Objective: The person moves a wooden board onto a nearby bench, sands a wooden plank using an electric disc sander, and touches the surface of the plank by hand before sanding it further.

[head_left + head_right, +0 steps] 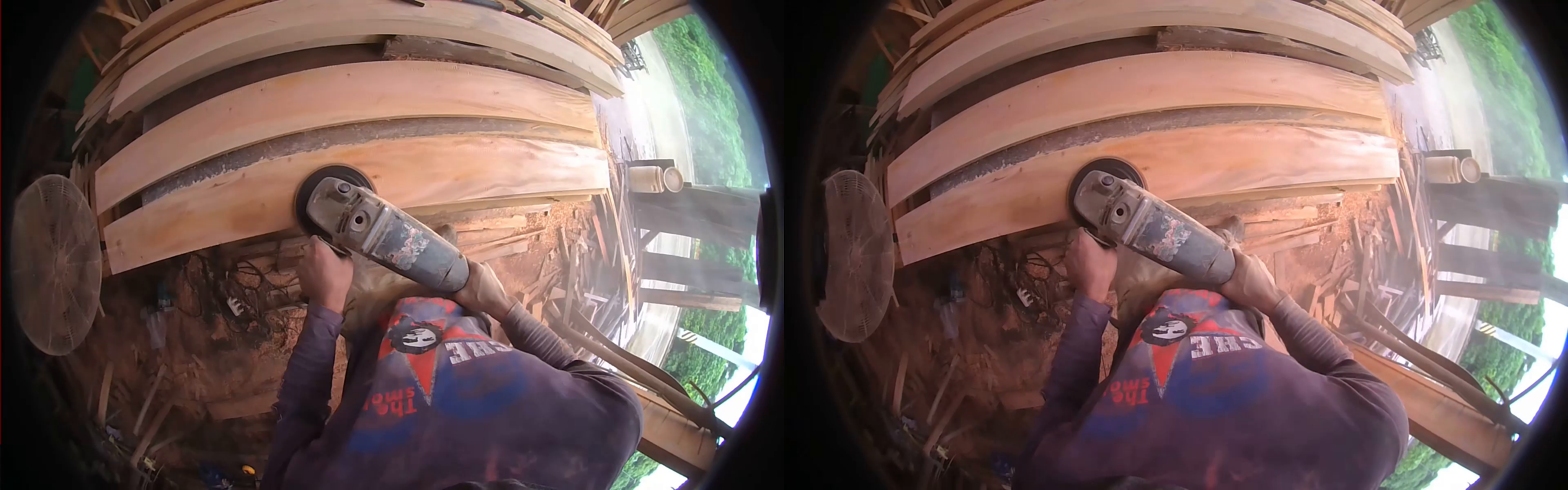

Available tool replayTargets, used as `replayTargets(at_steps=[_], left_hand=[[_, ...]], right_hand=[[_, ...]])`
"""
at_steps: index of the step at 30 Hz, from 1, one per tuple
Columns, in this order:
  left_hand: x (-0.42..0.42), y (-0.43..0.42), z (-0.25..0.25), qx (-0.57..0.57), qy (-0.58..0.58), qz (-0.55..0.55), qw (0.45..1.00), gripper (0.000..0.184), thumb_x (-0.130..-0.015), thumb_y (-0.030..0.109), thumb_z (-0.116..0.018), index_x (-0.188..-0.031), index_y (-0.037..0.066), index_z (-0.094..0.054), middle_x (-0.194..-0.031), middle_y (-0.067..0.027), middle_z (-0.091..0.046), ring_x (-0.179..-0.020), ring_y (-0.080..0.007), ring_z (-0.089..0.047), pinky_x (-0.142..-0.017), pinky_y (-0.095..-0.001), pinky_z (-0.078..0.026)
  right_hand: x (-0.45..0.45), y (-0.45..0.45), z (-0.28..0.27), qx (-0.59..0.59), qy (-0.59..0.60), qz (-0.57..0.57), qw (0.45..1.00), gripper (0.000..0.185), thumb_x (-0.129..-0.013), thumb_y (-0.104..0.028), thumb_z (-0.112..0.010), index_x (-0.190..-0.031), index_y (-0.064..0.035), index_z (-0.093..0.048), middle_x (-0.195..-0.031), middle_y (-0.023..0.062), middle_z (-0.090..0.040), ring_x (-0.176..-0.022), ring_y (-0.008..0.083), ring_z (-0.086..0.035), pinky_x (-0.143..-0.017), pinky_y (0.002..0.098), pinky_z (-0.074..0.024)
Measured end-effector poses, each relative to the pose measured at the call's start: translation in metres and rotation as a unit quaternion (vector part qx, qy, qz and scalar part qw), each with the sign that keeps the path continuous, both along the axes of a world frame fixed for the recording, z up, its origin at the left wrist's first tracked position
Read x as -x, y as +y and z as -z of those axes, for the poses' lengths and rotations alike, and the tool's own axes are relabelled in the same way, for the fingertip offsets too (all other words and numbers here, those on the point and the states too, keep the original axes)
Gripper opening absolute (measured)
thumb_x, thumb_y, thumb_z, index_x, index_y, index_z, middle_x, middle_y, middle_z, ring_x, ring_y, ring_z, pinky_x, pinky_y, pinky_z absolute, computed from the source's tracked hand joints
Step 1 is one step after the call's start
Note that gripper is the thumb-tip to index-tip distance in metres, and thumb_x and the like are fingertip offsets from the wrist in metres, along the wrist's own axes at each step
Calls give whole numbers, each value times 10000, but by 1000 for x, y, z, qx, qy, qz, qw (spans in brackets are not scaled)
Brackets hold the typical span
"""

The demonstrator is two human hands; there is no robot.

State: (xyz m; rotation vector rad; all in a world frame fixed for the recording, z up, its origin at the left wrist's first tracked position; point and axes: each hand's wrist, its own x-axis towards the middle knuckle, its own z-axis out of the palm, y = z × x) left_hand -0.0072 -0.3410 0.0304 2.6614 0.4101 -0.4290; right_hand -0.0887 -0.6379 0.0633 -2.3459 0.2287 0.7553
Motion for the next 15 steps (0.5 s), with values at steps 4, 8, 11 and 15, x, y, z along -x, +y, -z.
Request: replayTargets(at_steps=[4, 8, 11, 15], left_hand=[[-8, -55, -7, 38, 21, 35, 998, 356, -806, 252, -737, -992, -16, -594, -884, -234, -720, -857, -434, -714, -782, -513, -574], [-21, -120, -12, 97, 76, 95, 988, 367, -790, 235, -735, -1010, -28, -604, -929, -273, -711, -905, -449, -704, -814, -541, -555], [-25, -172, -11, 127, 88, 142, 978, 398, -772, 220, -757, -1008, -46, -579, -915, -284, -707, -896, -452, -705, -806, -536, -560], [-19, -247, -4, 138, 57, 202, 968, 348, -747, 150, -725, -970, -52, -551, -823, -219, -714, -766, -373, -731, -728, -465, -600]], right_hand=[[16, -45, -16, -11, 1, 26, 1000, 500, -733, -309, -779, -1108, 10, -694, -971, 303, -705, -971, 455, -692, -828, 488, -565], [30, -98, -31, 37, -13, 90, 995, 435, -762, -252, -775, -1097, 17, -702, -971, 293, -711, -979, 432, -701, -813, 464, -573], [39, -145, -38, 44, -24, 124, 991, 396, -774, -207, -778, -1089, 20, -703, -971, 278, -723, -996, 406, -711, -803, 435, -576], [54, -215, -42, 26, -6, 170, 985, 404, -786, -198, -770, -1107, 34, -692, -980, 274, -728, -1015, 385, -720, -810, 416, -573]])
